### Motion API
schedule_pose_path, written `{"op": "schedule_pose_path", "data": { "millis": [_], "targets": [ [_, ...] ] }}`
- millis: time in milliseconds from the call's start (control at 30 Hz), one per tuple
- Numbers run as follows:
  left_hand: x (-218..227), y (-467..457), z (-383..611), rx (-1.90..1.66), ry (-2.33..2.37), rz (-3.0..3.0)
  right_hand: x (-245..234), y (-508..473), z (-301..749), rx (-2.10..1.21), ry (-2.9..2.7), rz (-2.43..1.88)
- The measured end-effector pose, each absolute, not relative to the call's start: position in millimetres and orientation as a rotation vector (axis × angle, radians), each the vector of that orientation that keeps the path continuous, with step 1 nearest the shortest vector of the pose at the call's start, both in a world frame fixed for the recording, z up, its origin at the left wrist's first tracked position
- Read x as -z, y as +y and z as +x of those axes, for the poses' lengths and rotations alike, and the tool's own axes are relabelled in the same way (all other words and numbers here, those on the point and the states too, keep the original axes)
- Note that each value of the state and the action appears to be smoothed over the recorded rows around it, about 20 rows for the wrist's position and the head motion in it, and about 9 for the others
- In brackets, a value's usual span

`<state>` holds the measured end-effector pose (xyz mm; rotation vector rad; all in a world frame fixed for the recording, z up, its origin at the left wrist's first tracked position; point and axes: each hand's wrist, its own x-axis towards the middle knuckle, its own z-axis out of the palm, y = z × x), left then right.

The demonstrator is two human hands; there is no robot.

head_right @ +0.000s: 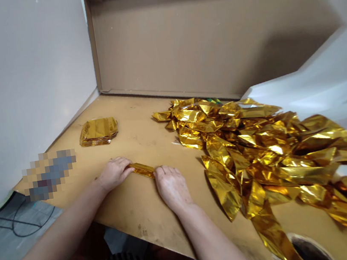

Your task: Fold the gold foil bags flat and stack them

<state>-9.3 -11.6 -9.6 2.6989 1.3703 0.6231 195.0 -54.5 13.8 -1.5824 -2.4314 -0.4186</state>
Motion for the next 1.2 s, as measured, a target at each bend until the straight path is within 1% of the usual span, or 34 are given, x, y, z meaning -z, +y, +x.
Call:
{"op": "schedule_pose_path", "data": {
  "millis": [200,400,533,767,867,1200],
  "targets": [
    [10,-11,-9,-0.632,1.384,2.726,-15,-56,193,0.364,-2.373,-1.585],
    [9,-12,-9,-0.592,1.412,2.747,-18,-58,193,0.066,-2.280,-1.672],
    [5,-14,-7,-0.550,1.451,2.720,-18,-58,193,-0.052,-2.221,-1.679],
    [-2,-17,-4,-0.485,1.612,2.573,-14,-56,194,-0.114,-2.139,-1.583],
    [-3,-17,-3,-0.482,1.614,2.542,-11,-54,195,-0.142,-2.106,-1.533],
    [3,-15,-6,-0.626,1.563,2.467,-11,-54,195,-0.316,-2.029,-1.583]
  ]
}}
